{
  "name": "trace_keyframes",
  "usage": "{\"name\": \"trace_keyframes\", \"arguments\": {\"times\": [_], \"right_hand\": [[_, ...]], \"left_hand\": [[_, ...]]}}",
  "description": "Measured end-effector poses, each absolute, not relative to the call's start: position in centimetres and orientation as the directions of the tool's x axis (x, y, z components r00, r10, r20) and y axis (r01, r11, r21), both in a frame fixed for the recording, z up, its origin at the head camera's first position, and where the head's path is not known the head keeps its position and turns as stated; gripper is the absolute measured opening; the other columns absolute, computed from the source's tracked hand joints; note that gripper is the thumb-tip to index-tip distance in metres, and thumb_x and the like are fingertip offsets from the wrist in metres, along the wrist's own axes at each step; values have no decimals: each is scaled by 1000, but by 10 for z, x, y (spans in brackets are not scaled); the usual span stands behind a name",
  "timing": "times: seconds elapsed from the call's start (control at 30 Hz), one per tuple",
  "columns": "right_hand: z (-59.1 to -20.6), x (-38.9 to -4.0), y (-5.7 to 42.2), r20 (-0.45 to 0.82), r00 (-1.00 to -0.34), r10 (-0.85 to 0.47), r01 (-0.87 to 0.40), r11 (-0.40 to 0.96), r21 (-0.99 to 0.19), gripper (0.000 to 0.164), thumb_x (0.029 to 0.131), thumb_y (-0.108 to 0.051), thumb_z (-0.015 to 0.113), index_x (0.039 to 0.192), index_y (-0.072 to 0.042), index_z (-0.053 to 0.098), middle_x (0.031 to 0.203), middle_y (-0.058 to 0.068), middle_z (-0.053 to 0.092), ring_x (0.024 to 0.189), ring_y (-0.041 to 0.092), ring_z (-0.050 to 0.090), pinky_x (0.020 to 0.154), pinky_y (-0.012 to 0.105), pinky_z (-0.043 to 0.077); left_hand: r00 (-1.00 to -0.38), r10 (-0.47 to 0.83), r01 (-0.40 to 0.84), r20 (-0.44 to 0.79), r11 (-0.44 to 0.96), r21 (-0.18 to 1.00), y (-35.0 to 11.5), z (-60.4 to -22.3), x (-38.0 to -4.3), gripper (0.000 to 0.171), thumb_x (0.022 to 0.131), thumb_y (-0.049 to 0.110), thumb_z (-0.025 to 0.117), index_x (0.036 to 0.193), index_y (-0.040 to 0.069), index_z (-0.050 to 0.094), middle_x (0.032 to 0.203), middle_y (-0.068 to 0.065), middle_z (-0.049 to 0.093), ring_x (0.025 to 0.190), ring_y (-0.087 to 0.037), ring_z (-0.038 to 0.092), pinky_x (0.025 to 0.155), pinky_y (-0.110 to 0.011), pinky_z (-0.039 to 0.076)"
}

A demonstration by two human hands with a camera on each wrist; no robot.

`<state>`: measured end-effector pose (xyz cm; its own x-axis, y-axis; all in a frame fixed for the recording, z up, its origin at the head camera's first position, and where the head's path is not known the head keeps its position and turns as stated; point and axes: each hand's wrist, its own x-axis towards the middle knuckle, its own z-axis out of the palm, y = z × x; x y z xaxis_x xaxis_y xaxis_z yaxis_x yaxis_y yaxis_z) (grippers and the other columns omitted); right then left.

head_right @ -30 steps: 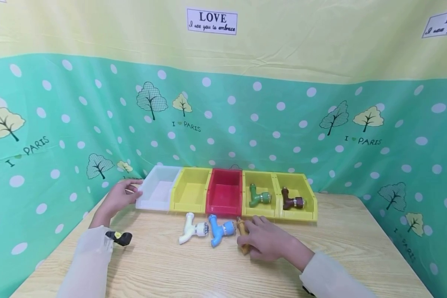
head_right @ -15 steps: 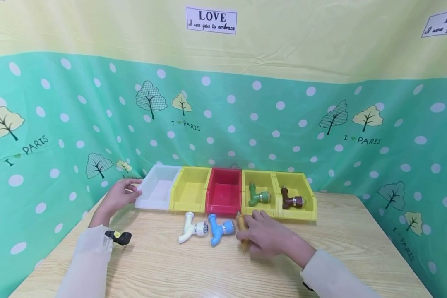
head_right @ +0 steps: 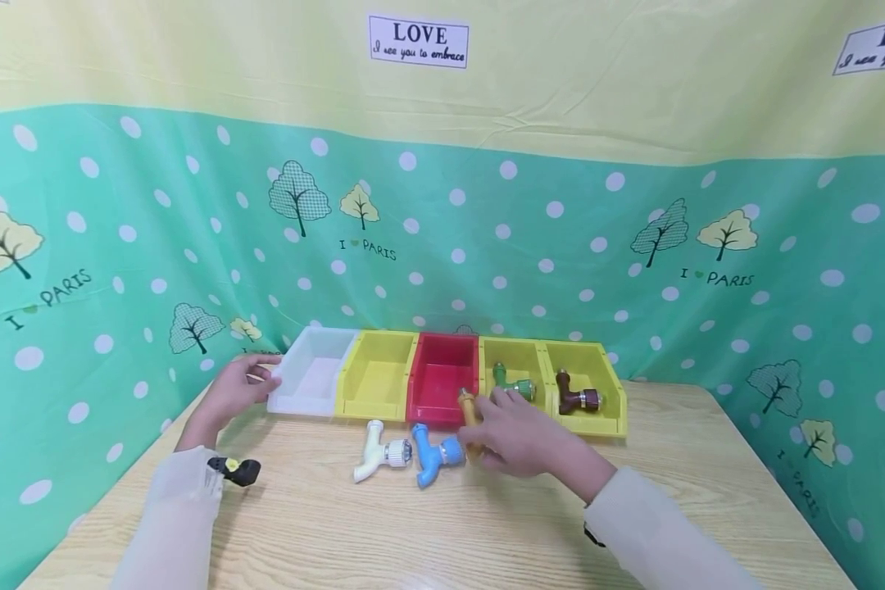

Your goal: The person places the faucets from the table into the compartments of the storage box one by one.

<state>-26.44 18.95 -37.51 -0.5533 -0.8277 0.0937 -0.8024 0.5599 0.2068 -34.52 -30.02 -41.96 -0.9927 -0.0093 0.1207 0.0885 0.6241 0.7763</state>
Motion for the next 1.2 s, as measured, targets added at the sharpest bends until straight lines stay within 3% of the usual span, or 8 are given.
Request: {"name": "trace_keyframes", "arguments": {"times": [0.3,0.5,0.93,1.2], "right_hand": [[-356,-282,168,106,-570,-815,-786,578,217,27,89,-28,76,114,-35,68,103,1,55,92,20,44,79,38,43],[-353,-295,154,101,-612,-784,-766,620,168,28,84,-33,82,107,-38,66,107,-1,56,98,19,47,83,38,46],[-356,-331,134,67,-687,-724,-719,690,80,24,90,-21,70,110,-33,64,104,0,53,98,23,44,83,40,43],[-363,-349,120,47,-745,-665,-661,746,78,32,92,-26,71,122,-34,64,113,2,54,107,24,45,92,43,45]], "left_hand": [[-993,-19,77,114,626,776,-300,-421,-345,44,101,13,66,141,-1,54,114,-21,59,101,-32,61,80,-36,62],[-993,-21,80,119,625,776,-300,-421,-345,45,101,14,66,142,0,54,114,-21,59,101,-33,61,81,-38,62],[-990,6,114,139,614,781,-302,-422,-346,45,100,12,67,140,-3,55,112,-21,60,104,-35,60,78,-36,62],[-992,-6,96,127,616,782,-301,-420,-345,44,100,12,66,141,-1,55,114,-21,60,104,-34,60,81,-39,62]]}}
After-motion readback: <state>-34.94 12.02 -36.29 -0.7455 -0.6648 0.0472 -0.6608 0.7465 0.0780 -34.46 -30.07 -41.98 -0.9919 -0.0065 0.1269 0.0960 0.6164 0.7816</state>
